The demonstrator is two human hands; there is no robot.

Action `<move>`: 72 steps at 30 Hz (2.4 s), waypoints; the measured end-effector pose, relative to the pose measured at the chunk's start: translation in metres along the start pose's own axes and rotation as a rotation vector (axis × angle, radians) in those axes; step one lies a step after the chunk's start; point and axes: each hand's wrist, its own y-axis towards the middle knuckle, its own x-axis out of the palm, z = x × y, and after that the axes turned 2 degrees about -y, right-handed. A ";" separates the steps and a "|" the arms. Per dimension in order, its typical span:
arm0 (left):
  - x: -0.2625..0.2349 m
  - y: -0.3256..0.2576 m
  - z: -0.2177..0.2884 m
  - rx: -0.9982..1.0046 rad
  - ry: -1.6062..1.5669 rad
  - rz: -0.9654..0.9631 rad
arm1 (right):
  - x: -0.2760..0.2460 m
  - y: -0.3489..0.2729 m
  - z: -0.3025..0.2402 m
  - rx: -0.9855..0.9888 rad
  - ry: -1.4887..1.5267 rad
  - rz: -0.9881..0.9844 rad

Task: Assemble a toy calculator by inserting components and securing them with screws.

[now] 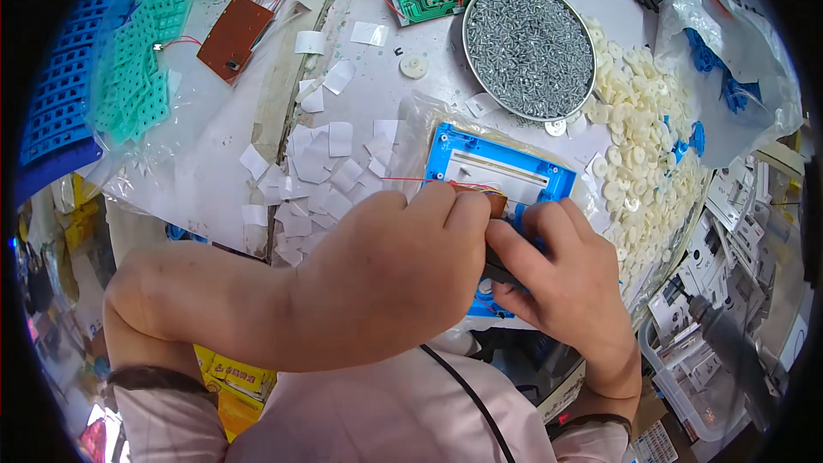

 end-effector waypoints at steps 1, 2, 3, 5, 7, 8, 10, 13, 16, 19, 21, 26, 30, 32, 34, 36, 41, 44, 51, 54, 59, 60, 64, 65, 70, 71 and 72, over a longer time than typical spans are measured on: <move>0.003 -0.003 0.004 -0.021 -0.001 0.003 | 0.000 0.001 -0.001 -0.017 -0.022 -0.007; 0.006 -0.006 0.009 -0.045 -0.001 0.004 | 0.001 0.001 -0.002 -0.027 -0.046 0.005; 0.008 -0.008 0.011 -0.068 -0.001 0.006 | 0.002 0.000 -0.003 -0.037 -0.070 0.016; 0.010 -0.009 0.008 -0.100 -0.113 0.017 | 0.003 -0.003 -0.006 -0.045 -0.118 0.036; 0.007 -0.007 0.000 -0.116 -0.261 -0.015 | 0.004 -0.007 -0.009 -0.042 -0.166 0.053; 0.002 -0.006 -0.006 -0.116 -0.355 -0.053 | 0.005 -0.008 -0.009 -0.047 -0.174 0.059; 0.002 -0.001 -0.021 -0.044 -0.462 -0.087 | 0.005 -0.009 -0.010 -0.063 -0.190 0.076; 0.010 0.011 -0.046 0.056 -0.560 -0.083 | 0.000 -0.012 -0.009 -0.053 -0.113 -0.023; 0.005 0.030 -0.049 -0.039 -0.717 -0.108 | -0.001 -0.014 -0.009 -0.035 -0.094 -0.027; 0.001 0.034 -0.048 -0.110 -0.760 -0.159 | -0.001 -0.013 -0.010 -0.040 -0.094 -0.040; 0.002 0.034 -0.049 -0.094 -0.740 -0.185 | -0.001 -0.014 -0.011 -0.035 -0.099 -0.055; 0.011 0.031 -0.045 -0.052 -0.700 -0.105 | 0.000 -0.010 -0.011 -0.049 -0.078 -0.021; 0.014 0.036 -0.049 0.020 -0.643 -0.148 | 0.007 -0.011 -0.005 -0.073 -0.102 0.067; 0.005 0.051 -0.062 0.187 -0.364 -0.052 | 0.007 -0.014 -0.004 -0.051 -0.069 0.096; -0.018 0.066 -0.072 0.005 -0.212 0.056 | 0.008 -0.013 -0.005 -0.047 0.008 0.152; 0.007 0.109 -0.090 -0.133 -0.123 0.317 | 0.015 -0.021 -0.005 0.053 0.038 0.184; 0.051 0.138 -0.107 0.011 0.168 0.273 | 0.007 -0.033 -0.022 0.215 0.140 0.361; 0.048 0.135 -0.104 0.037 0.169 0.365 | -0.023 -0.097 -0.045 0.085 0.144 0.560; 0.029 0.137 -0.099 -0.030 0.173 0.185 | -0.074 -0.105 0.027 0.187 0.436 1.669; 0.008 0.112 -0.076 0.137 0.112 0.437 | -0.082 -0.106 0.064 -0.116 1.065 0.936; -0.012 0.036 -0.021 0.156 -0.189 0.374 | -0.056 -0.045 0.036 -0.167 1.116 0.532; -0.009 0.024 -0.016 0.146 -0.281 0.367 | -0.054 -0.034 0.031 -0.241 1.123 0.520; 0.009 0.005 -0.003 0.024 -0.444 0.439 | -0.050 -0.009 -0.006 -0.350 1.307 0.647; 0.013 0.004 -0.002 -0.002 -0.450 0.447 | -0.050 -0.006 -0.009 -0.376 1.321 0.631; 0.016 0.003 -0.001 -0.036 -0.463 0.466 | -0.048 0.003 -0.023 -0.399 1.308 0.622; 0.015 0.003 -0.002 -0.033 -0.462 0.459 | -0.041 0.001 -0.026 -0.371 1.319 0.694; 0.014 0.003 -0.002 -0.030 -0.461 0.452 | -0.037 0.001 -0.029 -0.343 1.328 0.765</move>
